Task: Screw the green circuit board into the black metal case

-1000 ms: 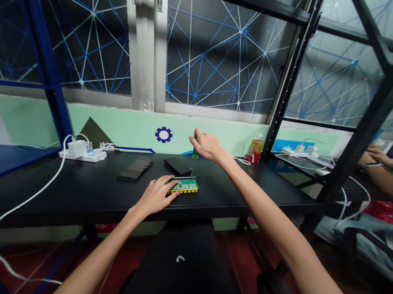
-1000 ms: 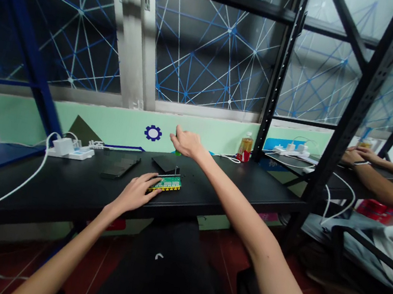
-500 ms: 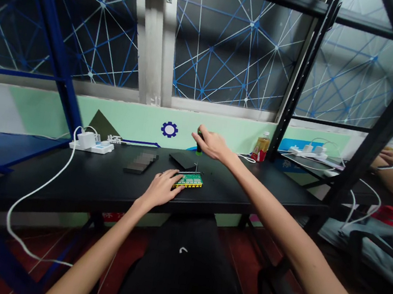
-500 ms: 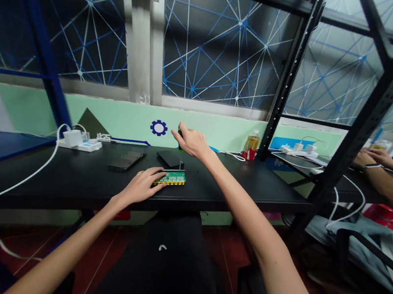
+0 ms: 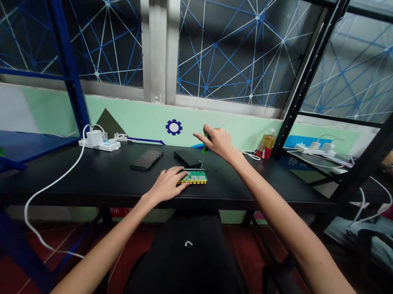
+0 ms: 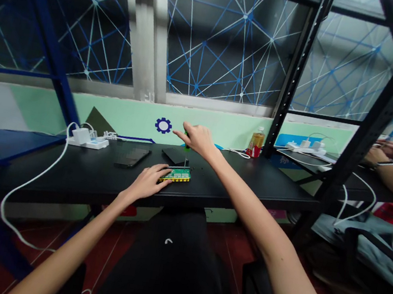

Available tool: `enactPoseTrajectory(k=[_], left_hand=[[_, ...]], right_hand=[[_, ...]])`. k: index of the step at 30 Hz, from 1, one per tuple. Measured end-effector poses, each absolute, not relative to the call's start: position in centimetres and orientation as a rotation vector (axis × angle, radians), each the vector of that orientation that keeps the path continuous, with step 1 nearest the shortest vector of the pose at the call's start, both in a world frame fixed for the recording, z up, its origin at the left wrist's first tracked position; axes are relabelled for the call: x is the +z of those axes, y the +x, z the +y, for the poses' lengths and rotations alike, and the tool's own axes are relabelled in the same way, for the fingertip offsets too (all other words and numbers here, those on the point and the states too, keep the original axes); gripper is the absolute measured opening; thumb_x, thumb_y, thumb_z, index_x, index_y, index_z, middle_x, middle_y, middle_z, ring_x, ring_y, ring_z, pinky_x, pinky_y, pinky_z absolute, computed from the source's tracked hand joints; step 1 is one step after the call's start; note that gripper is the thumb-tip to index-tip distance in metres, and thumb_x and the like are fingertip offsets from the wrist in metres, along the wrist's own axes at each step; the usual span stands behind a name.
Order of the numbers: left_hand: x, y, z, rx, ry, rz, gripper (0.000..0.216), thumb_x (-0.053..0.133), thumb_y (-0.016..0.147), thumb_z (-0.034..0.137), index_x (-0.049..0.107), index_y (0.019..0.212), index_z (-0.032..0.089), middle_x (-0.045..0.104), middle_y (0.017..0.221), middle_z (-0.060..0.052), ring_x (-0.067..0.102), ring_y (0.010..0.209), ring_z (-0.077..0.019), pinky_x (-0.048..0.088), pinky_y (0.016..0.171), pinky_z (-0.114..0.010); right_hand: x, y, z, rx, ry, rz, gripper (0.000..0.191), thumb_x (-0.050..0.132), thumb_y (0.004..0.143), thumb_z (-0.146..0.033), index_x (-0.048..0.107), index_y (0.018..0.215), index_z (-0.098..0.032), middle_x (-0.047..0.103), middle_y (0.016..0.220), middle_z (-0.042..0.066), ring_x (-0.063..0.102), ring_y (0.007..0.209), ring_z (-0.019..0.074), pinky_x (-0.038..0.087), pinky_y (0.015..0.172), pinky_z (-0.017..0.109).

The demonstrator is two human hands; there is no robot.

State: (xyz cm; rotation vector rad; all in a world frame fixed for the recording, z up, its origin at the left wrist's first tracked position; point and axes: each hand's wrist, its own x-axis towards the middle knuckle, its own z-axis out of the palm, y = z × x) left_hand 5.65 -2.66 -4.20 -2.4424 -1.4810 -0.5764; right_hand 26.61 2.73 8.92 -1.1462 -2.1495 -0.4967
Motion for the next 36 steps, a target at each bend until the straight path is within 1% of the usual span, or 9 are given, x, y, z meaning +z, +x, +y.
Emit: enactPoseTrajectory(k=[3,6,11,16,19,23,27,30,36], left_hand=[[-4.3,5.6,-2.6,-0.579,-2.444,-1.484,0.042,0.05,0.099,0.041,0.06,0.133,0.02,0.054,0.145,-0.013,0.048,0.135,-0.0304,0.044,0.104,-0.048],[-4.3,5.5,-2.6,-0.593,-2.447,-1.493,0.041,0.051,0.098,0.041,0.061,0.132,0.021,0.055,0.145,-0.012,0.048,0.135,-0.0301,0.043,0.104,-0.048],[-4.3,5.5,-2.6,-0.614,-2.455,-1.481,0.039,0.051,0.098,0.04,0.063,0.13,0.021,0.056,0.144,-0.013,0.049,0.134,-0.03,0.043,0.104,-0.047],[-4.4,5.5,-2.6,-0.618,-2.459,-1.481,0.04,0.05,0.098,0.041,0.062,0.13,0.02,0.056,0.144,-0.013,0.048,0.135,-0.0299,0.042,0.104,-0.048],[-4.5,5.4,-2.5,-0.631,-2.462,-1.471,0.039,0.05,0.098,0.041,0.062,0.129,0.021,0.056,0.143,-0.013,0.048,0.134,-0.0301,0.043,0.103,-0.048],[-4.4,5.4,-2.5,-0.63,-2.46,-1.471,0.04,0.05,0.098,0.041,0.062,0.13,0.02,0.056,0.143,-0.013,0.049,0.133,-0.0309,0.043,0.103,-0.048],[-4.4,5.3,-2.6,-0.619,-2.448,-1.473,0.039,0.051,0.098,0.041,0.062,0.129,0.022,0.055,0.144,-0.013,0.049,0.133,-0.0309,0.043,0.104,-0.048],[-4.3,5.3,-2.6,-0.616,-2.444,-1.467,0.037,0.051,0.098,0.04,0.062,0.129,0.022,0.056,0.143,-0.013,0.049,0.133,-0.0302,0.043,0.104,-0.047],[-4.2,5.3,-2.6,-0.62,-2.453,-1.469,0.039,0.052,0.098,0.04,0.062,0.129,0.019,0.055,0.144,-0.015,0.048,0.134,-0.0313,0.043,0.104,-0.049]], right_hand=[[9.2,26.4,2.4,-0.416,-1.137,-2.195,0.036,0.029,0.101,-0.038,0.056,0.114,-0.017,0.068,0.092,0.011,0.054,0.071,0.0209,0.031,0.065,0.031],[9.2,26.4,2.5,-0.355,-1.174,-2.233,0.034,0.034,0.095,-0.027,0.05,0.123,-0.014,0.065,0.109,0.017,0.056,0.079,0.024,0.036,0.069,0.033],[8.4,26.8,2.8,-0.359,-1.066,-2.208,0.036,0.037,0.097,-0.035,0.048,0.125,-0.015,0.062,0.119,0.018,0.058,0.092,0.0276,0.039,0.073,0.035],[8.1,27.4,2.4,-0.339,-1.044,-2.21,0.042,0.035,0.1,-0.046,0.05,0.126,-0.016,0.068,0.11,0.015,0.06,0.085,0.0266,0.037,0.07,0.034],[8.5,27.7,2.3,-0.245,-1.05,-2.224,0.045,0.031,0.099,-0.039,0.045,0.135,-0.015,0.068,0.113,0.016,0.06,0.084,0.0258,0.038,0.073,0.035],[9.0,27.6,2.5,-0.166,-1.018,-2.252,0.048,0.042,0.092,-0.031,0.045,0.137,-0.014,0.07,0.105,0.013,0.059,0.082,0.0235,0.039,0.073,0.034],[9.0,27.2,2.5,-0.281,-1.004,-2.241,0.041,0.05,0.092,-0.04,0.055,0.127,-0.017,0.071,0.1,0.011,0.06,0.083,0.0227,0.037,0.069,0.032],[8.9,26.9,2.5,-0.319,-1.035,-2.255,0.048,0.047,0.094,-0.044,0.05,0.133,-0.016,0.07,0.096,0.01,0.06,0.08,0.0234,0.036,0.067,0.032],[9.1,26.8,2.8,-0.218,-1.043,-2.273,0.046,0.038,0.093,-0.028,0.045,0.137,-0.018,0.07,0.099,0.01,0.059,0.08,0.0244,0.036,0.067,0.033]])
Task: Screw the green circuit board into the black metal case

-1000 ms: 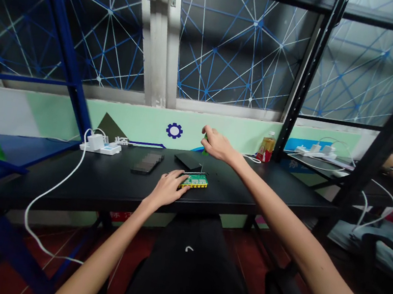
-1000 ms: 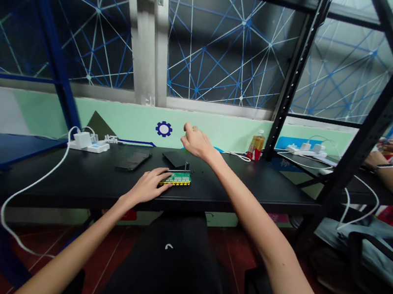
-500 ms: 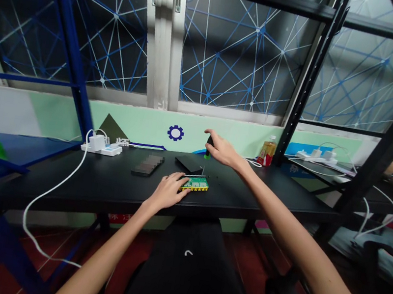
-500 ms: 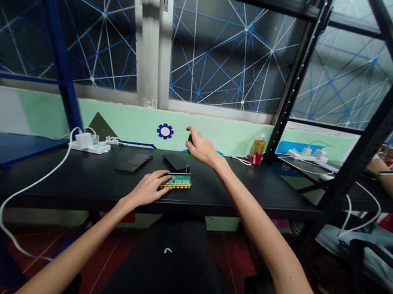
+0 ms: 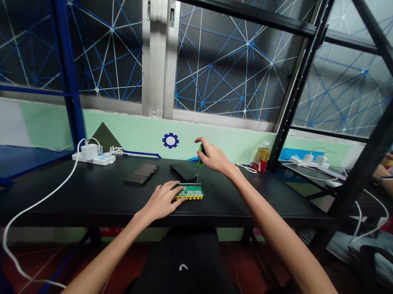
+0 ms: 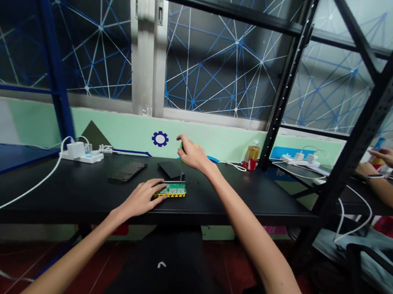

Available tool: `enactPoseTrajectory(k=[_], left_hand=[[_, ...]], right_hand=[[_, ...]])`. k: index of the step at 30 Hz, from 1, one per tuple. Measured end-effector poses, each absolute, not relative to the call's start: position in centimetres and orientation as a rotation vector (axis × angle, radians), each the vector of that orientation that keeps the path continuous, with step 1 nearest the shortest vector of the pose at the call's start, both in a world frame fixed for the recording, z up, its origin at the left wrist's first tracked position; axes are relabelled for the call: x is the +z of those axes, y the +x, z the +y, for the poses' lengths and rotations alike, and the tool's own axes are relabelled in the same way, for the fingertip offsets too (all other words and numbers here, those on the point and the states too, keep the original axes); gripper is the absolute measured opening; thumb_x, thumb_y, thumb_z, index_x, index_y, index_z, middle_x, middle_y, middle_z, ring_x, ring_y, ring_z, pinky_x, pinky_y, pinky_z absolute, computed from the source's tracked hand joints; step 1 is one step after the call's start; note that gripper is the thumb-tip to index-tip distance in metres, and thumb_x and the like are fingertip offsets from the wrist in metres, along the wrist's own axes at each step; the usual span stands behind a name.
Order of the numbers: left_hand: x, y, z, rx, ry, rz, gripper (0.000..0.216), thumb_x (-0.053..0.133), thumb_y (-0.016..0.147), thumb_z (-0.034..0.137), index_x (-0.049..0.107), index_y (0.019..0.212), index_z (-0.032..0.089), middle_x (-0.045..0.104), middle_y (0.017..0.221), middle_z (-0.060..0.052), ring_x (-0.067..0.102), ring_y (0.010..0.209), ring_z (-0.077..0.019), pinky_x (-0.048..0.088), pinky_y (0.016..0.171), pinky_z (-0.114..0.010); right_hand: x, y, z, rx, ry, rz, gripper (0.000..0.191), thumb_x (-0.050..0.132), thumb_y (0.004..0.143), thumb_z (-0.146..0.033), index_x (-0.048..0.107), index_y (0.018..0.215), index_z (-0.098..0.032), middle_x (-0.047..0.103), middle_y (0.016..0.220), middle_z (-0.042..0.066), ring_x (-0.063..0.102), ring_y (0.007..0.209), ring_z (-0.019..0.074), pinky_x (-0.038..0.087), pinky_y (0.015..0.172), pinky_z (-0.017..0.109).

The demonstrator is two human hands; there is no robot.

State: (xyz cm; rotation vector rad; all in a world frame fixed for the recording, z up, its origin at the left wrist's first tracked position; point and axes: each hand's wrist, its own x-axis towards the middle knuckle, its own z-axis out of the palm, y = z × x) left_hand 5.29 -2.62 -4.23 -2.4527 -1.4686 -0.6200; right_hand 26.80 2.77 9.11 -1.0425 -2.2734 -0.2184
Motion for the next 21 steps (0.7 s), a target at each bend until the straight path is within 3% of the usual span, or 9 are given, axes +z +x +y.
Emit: enactPoseTrajectory(k=[4,7,11,15,21], left_hand=[[-4.53,5.08,-2.3,-0.65,-2.452,-1.452,0.038,0.051,0.097,0.04,0.062,0.128,0.021,0.055,0.143,-0.014,0.048,0.134,-0.0316,0.043,0.104,-0.049],[-4.78,4.92,-1.98,-0.671,-2.451,-1.431,0.038,0.05,0.097,0.04,0.062,0.128,0.022,0.056,0.142,-0.014,0.049,0.133,-0.0315,0.043,0.104,-0.05],[-4.77,4.92,-1.92,-0.649,-2.447,-1.423,0.038,0.05,0.098,0.04,0.061,0.129,0.022,0.056,0.142,-0.014,0.05,0.133,-0.031,0.043,0.104,-0.049],[-4.57,5.06,-2.15,-0.637,-2.447,-1.432,0.039,0.051,0.098,0.04,0.061,0.13,0.021,0.056,0.143,-0.014,0.05,0.133,-0.0309,0.044,0.104,-0.049],[-4.63,5.02,-2.12,-0.66,-2.447,-1.422,0.039,0.049,0.098,0.04,0.062,0.129,0.022,0.056,0.142,-0.013,0.05,0.132,-0.0308,0.044,0.104,-0.048]], right_hand=[[9.0,26.57,3.17,-0.344,-1.066,-2.239,0.046,0.047,0.094,-0.043,0.049,0.132,-0.017,0.071,0.101,0.012,0.061,0.082,0.025,0.033,0.065,0.032],[8.89,26.37,3.01,-0.449,-1.1,-2.226,0.049,0.042,0.097,-0.051,0.051,0.13,-0.017,0.073,0.097,0.013,0.063,0.081,0.0249,0.033,0.064,0.032],[9.16,26.3,2.43,-0.451,-1.171,-2.224,0.05,0.033,0.101,-0.045,0.044,0.138,-0.014,0.072,0.098,0.015,0.064,0.081,0.026,0.036,0.066,0.033],[9.49,26.31,2.39,-0.386,-1.141,-2.223,0.043,0.042,0.096,-0.033,0.049,0.133,-0.012,0.072,0.106,0.016,0.064,0.085,0.0262,0.037,0.07,0.034],[9.3,26.0,2.87,-0.339,-1.042,-2.203,0.03,0.05,0.097,-0.042,0.059,0.115,-0.02,0.071,0.099,0.009,0.06,0.081,0.0208,0.032,0.064,0.03]])
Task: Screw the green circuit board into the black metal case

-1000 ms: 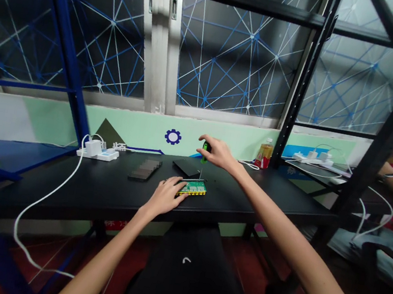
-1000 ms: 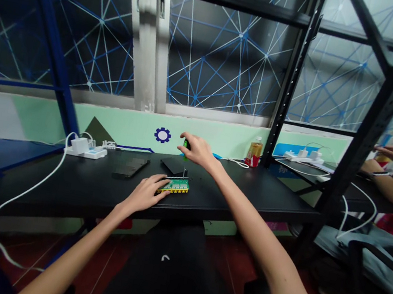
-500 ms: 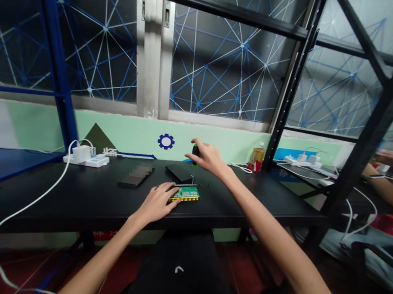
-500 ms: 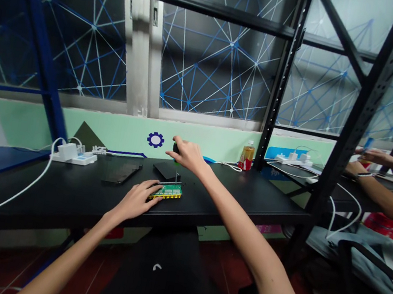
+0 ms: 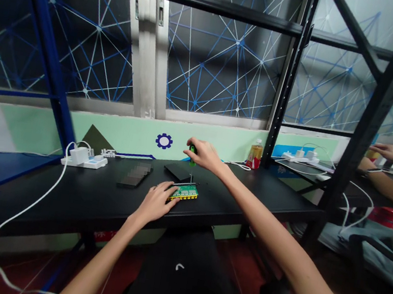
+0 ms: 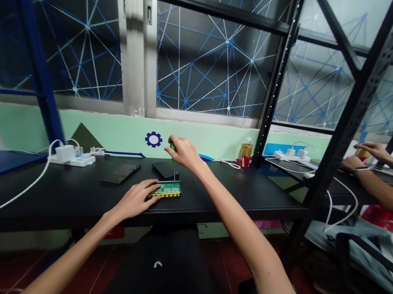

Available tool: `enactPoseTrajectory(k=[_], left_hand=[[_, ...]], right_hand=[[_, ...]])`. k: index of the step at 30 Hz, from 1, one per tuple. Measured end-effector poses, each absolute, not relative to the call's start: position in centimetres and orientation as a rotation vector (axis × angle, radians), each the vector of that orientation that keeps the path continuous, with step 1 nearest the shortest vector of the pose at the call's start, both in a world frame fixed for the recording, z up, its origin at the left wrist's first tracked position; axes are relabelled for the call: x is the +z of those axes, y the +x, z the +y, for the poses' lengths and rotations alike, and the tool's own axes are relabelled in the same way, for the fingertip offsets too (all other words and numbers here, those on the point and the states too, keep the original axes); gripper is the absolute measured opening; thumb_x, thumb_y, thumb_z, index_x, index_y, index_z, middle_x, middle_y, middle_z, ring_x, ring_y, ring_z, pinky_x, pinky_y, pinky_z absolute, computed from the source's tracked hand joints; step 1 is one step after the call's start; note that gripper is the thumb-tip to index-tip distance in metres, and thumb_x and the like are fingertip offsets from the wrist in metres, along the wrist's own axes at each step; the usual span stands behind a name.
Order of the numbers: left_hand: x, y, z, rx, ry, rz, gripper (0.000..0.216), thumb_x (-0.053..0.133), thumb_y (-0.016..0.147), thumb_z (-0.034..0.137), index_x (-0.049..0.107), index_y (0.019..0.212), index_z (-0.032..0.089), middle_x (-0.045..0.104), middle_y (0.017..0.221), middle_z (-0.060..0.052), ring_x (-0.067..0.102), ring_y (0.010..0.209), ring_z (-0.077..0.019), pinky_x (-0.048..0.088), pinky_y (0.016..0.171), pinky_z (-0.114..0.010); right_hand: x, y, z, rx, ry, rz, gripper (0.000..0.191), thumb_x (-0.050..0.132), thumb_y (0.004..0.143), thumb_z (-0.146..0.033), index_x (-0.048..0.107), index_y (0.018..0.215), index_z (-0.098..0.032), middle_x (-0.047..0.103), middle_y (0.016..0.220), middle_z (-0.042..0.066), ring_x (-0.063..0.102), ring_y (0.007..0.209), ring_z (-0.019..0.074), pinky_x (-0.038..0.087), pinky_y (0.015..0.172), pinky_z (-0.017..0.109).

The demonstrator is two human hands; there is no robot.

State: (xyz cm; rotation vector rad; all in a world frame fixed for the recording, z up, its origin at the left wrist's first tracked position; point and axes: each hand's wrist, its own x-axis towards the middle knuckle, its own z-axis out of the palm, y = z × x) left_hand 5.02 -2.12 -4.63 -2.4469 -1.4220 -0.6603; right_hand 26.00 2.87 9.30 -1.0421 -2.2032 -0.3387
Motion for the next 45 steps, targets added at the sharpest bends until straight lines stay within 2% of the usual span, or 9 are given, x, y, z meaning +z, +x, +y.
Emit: enactPoseTrajectory(k=[4,8,11,13,20,27,35,39,45], left_hand=[[-4.7,5.0,-2.1,-0.654,-2.443,-1.415,0.039,0.049,0.098,0.041,0.061,0.13,0.022,0.056,0.143,-0.014,0.051,0.132,-0.0303,0.044,0.104,-0.049],[-4.6,5.0,-2.2,-0.633,-2.438,-1.454,0.04,0.049,0.098,0.041,0.062,0.13,0.021,0.055,0.143,-0.014,0.051,0.132,-0.0309,0.045,0.103,-0.048],[-4.4,5.1,-2.4,-0.623,-2.448,-1.479,0.04,0.051,0.098,0.041,0.062,0.131,0.021,0.055,0.144,-0.014,0.05,0.133,-0.0309,0.045,0.103,-0.048],[-4.3,5.2,-2.5,-0.62,-2.452,-1.49,0.04,0.052,0.098,0.041,0.061,0.131,0.021,0.055,0.144,-0.013,0.05,0.133,-0.0306,0.045,0.103,-0.047],[-4.2,5.2,-2.6,-0.618,-2.455,-1.474,0.039,0.052,0.098,0.041,0.062,0.13,0.022,0.055,0.144,-0.013,0.049,0.134,-0.0301,0.045,0.103,-0.046],[-4.4,5.0,-2.4,-0.609,-2.471,-1.482,0.04,0.05,0.099,0.041,0.061,0.131,0.021,0.053,0.146,-0.013,0.047,0.136,-0.0299,0.044,0.104,-0.047],[-4.5,5.1,-2.4,-0.613,-2.464,-1.489,0.04,0.051,0.099,0.04,0.06,0.132,0.02,0.053,0.146,-0.013,0.047,0.136,-0.0304,0.045,0.104,-0.047],[-4.5,5.0,-2.4,-0.6,-2.459,-1.489,0.04,0.051,0.099,0.04,0.06,0.132,0.019,0.052,0.147,-0.014,0.047,0.136,-0.0308,0.045,0.104,-0.048],[-4.5,5.1,-2.4,-0.606,-2.453,-1.465,0.04,0.05,0.099,0.04,0.061,0.132,0.019,0.053,0.146,-0.015,0.047,0.136,-0.0318,0.045,0.104,-0.049]], right_hand=[[9.2,25.8,2.7,-0.445,-1.092,-2.198,0.036,0.042,0.1,-0.051,0.059,0.106,-0.019,0.07,0.097,0.011,0.06,0.078,0.0208,0.03,0.062,0.03],[9.2,26.1,2.5,-0.399,-1.154,-2.212,0.038,0.029,0.103,-0.043,0.053,0.119,-0.018,0.072,0.097,0.012,0.06,0.074,0.0225,0.032,0.063,0.032],[9.3,26.3,2.6,-0.334,-1.132,-2.256,0.034,0.032,0.099,-0.03,0.05,0.124,-0.017,0.072,0.104,0.013,0.061,0.077,0.0233,0.035,0.067,0.033],[9.4,26.3,2.8,-0.335,-1.122,-2.261,0.035,0.034,0.097,-0.029,0.051,0.125,-0.017,0.072,0.106,0.014,0.061,0.08,0.024,0.036,0.068,0.034],[9.4,25.7,2.9,-0.427,-1.155,-2.214,0.034,0.044,0.097,-0.039,0.055,0.122,-0.018,0.073,0.104,0.013,0.062,0.08,0.0243,0.031,0.062,0.033],[9.4,25.6,3.2,-0.529,-1.266,-2.16,0.034,0.049,0.097,-0.048,0.059,0.109,-0.019,0.075,0.095,0.011,0.063,0.076,0.0226,0.023,0.059,0.031],[9.6,24.7,2.7,-0.551,-1.459,-2.094,0.045,0.047,0.095,-0.057,0.058,0.113,-0.017,0.073,0.094,0.015,0.065,0.079,0.0261,0.028,0.061,0.031],[9.8,24.3,2.2,-0.522,-1.456,-2.139,0.041,0.04,0.098,-0.046,0.052,0.12,-0.014,0.073,0.096,0.017,0.065,0.081,0.0283,0.034,0.065,0.032],[10.0,24.9,2.1,-0.367,-1.405,-2.204,0.035,0.036,0.093,-0.03,0.048,0.121,-0.013,0.07,0.108,0.019,0.064,0.083,0.0278,0.037,0.068,0.035]])
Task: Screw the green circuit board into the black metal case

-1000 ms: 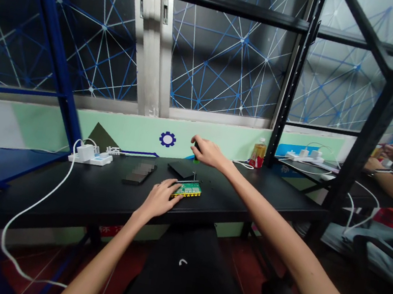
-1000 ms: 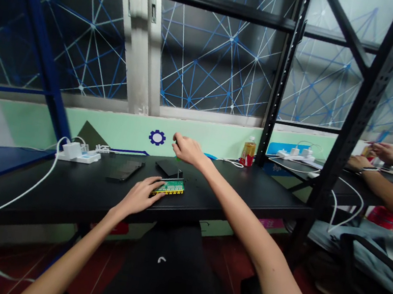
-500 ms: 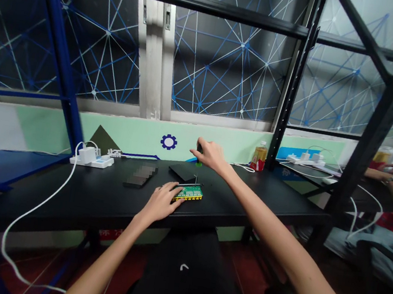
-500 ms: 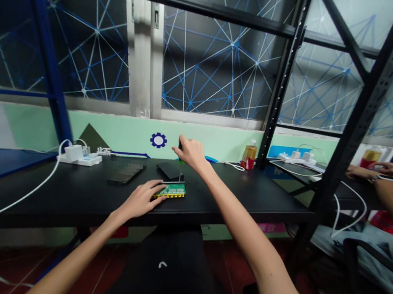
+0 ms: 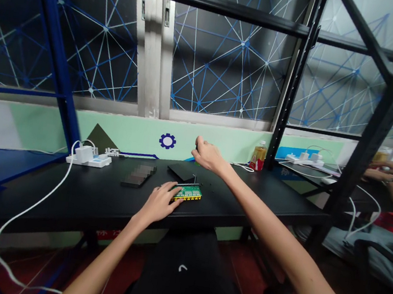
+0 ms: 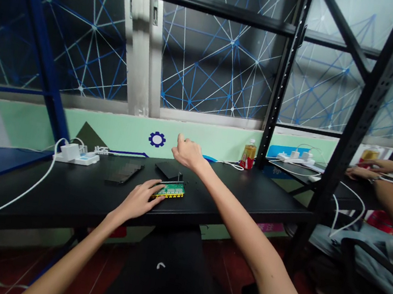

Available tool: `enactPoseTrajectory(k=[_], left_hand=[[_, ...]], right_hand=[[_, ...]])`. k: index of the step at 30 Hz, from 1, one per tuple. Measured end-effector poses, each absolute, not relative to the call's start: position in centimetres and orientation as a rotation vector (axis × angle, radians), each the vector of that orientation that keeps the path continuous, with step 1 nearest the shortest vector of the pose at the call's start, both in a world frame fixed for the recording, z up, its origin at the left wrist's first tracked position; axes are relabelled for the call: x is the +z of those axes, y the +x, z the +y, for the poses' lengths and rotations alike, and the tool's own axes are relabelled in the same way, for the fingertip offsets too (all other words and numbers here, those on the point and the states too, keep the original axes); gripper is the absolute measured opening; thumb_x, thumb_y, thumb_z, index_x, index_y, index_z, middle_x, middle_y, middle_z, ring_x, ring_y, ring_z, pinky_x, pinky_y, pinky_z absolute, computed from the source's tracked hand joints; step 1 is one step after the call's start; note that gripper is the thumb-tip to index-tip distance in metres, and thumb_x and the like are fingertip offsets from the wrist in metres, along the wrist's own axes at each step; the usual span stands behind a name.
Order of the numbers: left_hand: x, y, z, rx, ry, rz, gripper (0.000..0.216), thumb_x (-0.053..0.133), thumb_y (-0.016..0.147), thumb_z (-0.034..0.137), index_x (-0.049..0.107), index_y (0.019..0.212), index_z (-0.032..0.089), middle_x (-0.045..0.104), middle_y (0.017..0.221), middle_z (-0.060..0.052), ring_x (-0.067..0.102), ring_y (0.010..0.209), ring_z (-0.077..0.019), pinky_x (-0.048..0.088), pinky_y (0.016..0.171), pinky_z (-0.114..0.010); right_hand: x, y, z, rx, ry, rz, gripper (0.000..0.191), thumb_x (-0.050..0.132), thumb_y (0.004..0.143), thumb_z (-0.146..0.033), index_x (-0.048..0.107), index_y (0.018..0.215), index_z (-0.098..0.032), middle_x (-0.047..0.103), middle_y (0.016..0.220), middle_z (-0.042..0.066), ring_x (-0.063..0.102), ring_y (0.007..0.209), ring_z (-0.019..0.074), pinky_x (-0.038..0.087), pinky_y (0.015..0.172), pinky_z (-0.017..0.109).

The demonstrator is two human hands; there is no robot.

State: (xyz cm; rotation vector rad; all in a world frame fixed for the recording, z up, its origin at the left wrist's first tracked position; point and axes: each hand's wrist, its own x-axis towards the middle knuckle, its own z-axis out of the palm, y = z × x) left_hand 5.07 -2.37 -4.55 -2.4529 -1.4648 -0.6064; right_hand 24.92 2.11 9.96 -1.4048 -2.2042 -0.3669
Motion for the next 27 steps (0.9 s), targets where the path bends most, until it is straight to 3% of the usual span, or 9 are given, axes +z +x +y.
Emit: enactPoseTrajectory(k=[5,9,13,16,20,27], left_hand=[[-4.5,5.1,-2.4,-0.619,-2.452,-1.465,0.04,0.05,0.099,0.04,0.061,0.132,0.02,0.054,0.146,-0.014,0.048,0.135,-0.0318,0.045,0.104,-0.049],[-4.5,5.1,-2.4,-0.635,-2.448,-1.448,0.039,0.051,0.098,0.04,0.061,0.131,0.021,0.055,0.144,-0.013,0.05,0.133,-0.0315,0.046,0.103,-0.049],[-4.5,5.2,-2.4,-0.626,-2.445,-1.453,0.04,0.05,0.098,0.04,0.061,0.131,0.02,0.055,0.144,-0.013,0.05,0.133,-0.0313,0.046,0.102,-0.049],[-4.5,5.2,-2.4,-0.625,-2.449,-1.451,0.04,0.05,0.098,0.04,0.061,0.131,0.02,0.055,0.144,-0.014,0.049,0.133,-0.0311,0.046,0.102,-0.049],[-4.5,5.2,-2.3,-0.645,-2.449,-1.445,0.039,0.05,0.098,0.04,0.061,0.13,0.019,0.056,0.143,-0.014,0.05,0.133,-0.0317,0.046,0.102,-0.05],[-4.5,5.2,-2.4,-0.624,-2.45,-1.448,0.04,0.05,0.098,0.04,0.061,0.13,0.019,0.055,0.144,-0.014,0.049,0.134,-0.0314,0.045,0.103,-0.049]], right_hand=[[9.5,25.6,3.0,-0.362,-1.23,-2.232,0.032,0.041,0.093,-0.027,0.049,0.122,-0.017,0.071,0.109,0.014,0.063,0.085,0.0251,0.035,0.066,0.033],[9.4,25.7,3.3,-0.428,-1.266,-2.206,0.03,0.05,0.094,-0.041,0.055,0.114,-0.02,0.073,0.1,0.012,0.063,0.083,0.0252,0.031,0.062,0.031],[9.5,25.9,2.6,-0.528,-1.295,-2.201,0.039,0.038,0.1,-0.049,0.053,0.117,-0.018,0.073,0.091,0.012,0.063,0.076,0.025,0.031,0.062,0.031],[9.8,26.1,2.2,-0.502,-1.319,-2.234,0.036,0.032,0.101,-0.04,0.051,0.12,-0.016,0.073,0.089,0.012,0.063,0.074,0.0249,0.032,0.063,0.032],[9.9,26.3,2.7,-0.408,-1.249,-2.25,0.031,0.038,0.096,-0.028,0.051,0.122,-0.016,0.072,0.108,0.014,0.063,0.082,0.0244,0.035,0.067,0.032],[9.5,25.8,3.3,-0.443,-1.223,-2.216,0.036,0.047,0.097,-0.049,0.056,0.114,-0.018,0.073,0.1,0.012,0.063,0.083,0.0248,0.034,0.065,0.032]])
